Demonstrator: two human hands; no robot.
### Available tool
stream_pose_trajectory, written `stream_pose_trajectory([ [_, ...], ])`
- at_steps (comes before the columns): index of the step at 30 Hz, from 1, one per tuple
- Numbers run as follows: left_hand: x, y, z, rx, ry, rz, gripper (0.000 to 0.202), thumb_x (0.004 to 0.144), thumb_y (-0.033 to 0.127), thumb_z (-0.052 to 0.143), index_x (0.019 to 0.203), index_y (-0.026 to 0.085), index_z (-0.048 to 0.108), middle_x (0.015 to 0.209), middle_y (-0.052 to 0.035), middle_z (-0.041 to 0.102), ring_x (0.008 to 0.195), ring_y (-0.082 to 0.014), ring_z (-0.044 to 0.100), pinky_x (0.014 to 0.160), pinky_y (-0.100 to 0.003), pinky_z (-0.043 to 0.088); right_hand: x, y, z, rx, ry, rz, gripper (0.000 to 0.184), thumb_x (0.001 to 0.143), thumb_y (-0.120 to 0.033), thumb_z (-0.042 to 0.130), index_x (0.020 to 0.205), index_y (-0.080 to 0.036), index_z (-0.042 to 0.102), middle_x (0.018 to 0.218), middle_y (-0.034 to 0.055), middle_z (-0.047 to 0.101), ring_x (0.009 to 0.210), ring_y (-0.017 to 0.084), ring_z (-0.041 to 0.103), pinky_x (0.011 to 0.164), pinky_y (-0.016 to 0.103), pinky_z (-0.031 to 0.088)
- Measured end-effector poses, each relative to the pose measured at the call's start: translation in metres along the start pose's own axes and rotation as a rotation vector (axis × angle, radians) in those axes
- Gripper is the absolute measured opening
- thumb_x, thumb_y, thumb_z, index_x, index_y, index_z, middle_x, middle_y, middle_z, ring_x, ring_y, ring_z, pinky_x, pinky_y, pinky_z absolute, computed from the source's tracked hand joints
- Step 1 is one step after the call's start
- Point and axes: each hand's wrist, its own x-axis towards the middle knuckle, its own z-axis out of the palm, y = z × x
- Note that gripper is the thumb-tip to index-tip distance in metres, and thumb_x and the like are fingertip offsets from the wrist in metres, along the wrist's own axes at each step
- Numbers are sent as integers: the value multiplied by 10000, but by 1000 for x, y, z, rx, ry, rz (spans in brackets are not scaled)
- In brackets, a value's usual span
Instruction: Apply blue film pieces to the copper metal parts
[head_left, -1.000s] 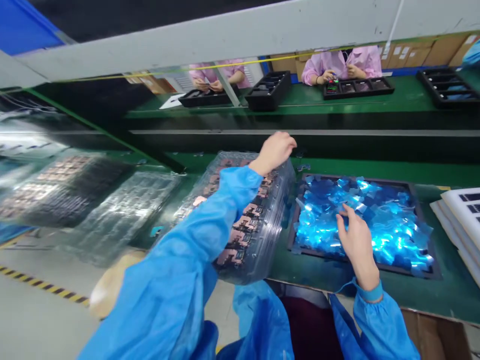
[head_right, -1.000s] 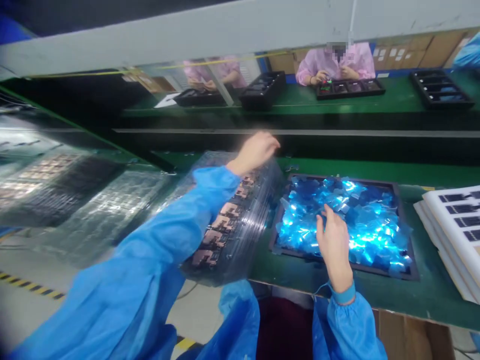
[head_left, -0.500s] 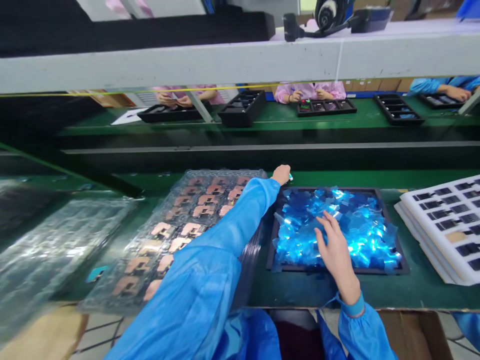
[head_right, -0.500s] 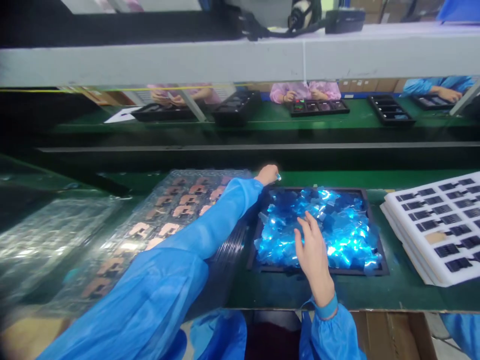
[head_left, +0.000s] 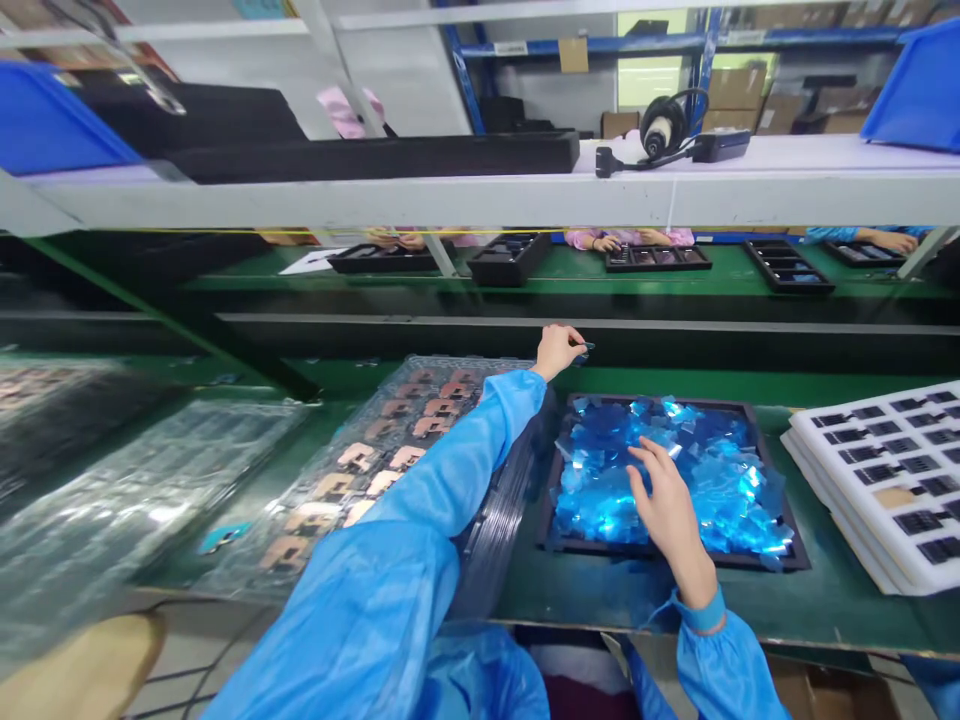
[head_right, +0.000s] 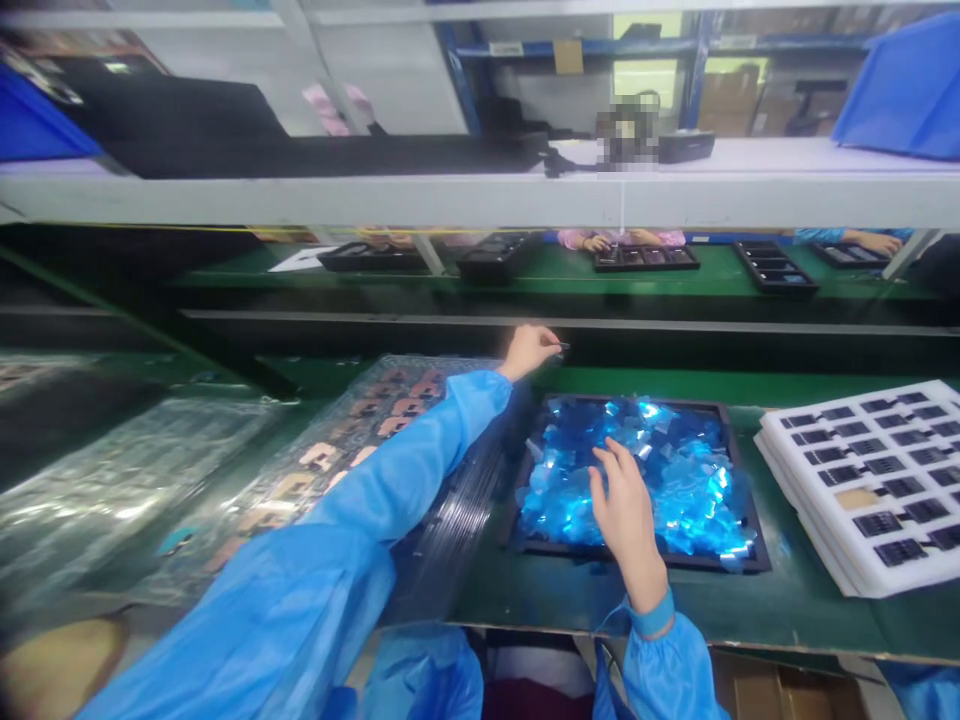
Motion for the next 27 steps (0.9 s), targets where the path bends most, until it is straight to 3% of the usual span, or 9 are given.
stream_pose_trajectory([
  [2, -12, 12, -12, -151, 30, -38, 140, 923, 221, 810, 985, 139, 714, 1147, -172, 771, 1171, -307, 704, 1059, -448, 563, 2, -2, -3, 8, 7, -14, 353, 1128, -360, 490, 1350, -218, 726, 1497, 166, 673, 1367, 322, 681, 1116, 521, 614],
  [5, -49, 27, -27, -387, -27, -77, 204, 999, 320, 745, 1091, 156, 665, 1077, -153, 801, 980, -261, 782, 894, -403, 637, 8, -9, -11, 39, 39, -33, 332, 1128, -352, 495, 1325, -230, 733, 1459, 153, 695, 1349, 308, 688, 1128, 513, 600],
  [7, -86, 33, -34, -598, -119, -95, 303, 1000, 415, 754, 1138, 168, 648, 1066, -158, 810, 892, -254, 800, 801, -389, 662, 14, -17, -17, 86, 65, -54, 316, 1127, -336, 498, 1307, -225, 733, 1419, 151, 716, 1337, 296, 691, 1138, 506, 586],
  [11, -168, 43, -37, -945, -233, -119, 508, 812, 507, 942, 1095, 169, 689, 980, -159, 813, 736, -248, 769, 610, -352, 658, 29, -40, -25, 256, 98, -59, 291, 1113, -320, 531, 1300, -207, 724, 1329, 141, 755, 1240, 267, 726, 1086, 470, 606],
  [14, -212, 50, -28, -944, -203, -151, 456, 782, 479, 964, 1032, 167, 746, 859, -103, 800, 664, -211, 725, 557, -305, 634, 37, -55, -24, 433, 26, -4, 323, 1066, -366, 634, 1340, -213, 710, 1276, 114, 774, 1088, 231, 765, 950, 394, 654],
  [17, -239, 53, -17, -950, -133, -177, 373, 775, 455, 965, 954, 169, 804, 837, -77, 793, 698, -212, 731, 551, -262, 595, 40, -61, -22, 522, -75, 44, 308, 996, -392, 726, 1243, -212, 759, 1127, 71, 798, 945, 200, 761, 835, 334, 659],
  [20, -259, 55, -9, -982, -86, -205, 371, 775, 420, 968, 1027, 177, 847, 965, -94, 826, 842, -252, 775, 698, -302, 640, 37, -59, -20, 569, -81, 128, 276, 954, -412, 770, 1135, -206, 798, 1029, 53, 805, 879, 192, 749, 755, 305, 648],
  [23, -277, 57, -4, -981, -22, -217, 394, 773, 372, 966, 1097, 177, 856, 1010, -100, 837, 911, -273, 788, 848, -360, 658, 32, -56, -18, 681, -90, 206, 275, 918, -422, 819, 1089, -207, 818, 1003, 50, 819, 885, 202, 768, 750, 304, 650],
  [27, -290, 58, 5, -838, 144, -138, 281, 830, 348, 887, 1052, 178, 870, 952, -78, 830, 830, -228, 762, 789, -325, 634, 25, -56, -15, 798, -110, 271, 244, 908, -415, 833, 1040, -210, 822, 953, 38, 828, 818, 200, 785, 795, 329, 666],
])
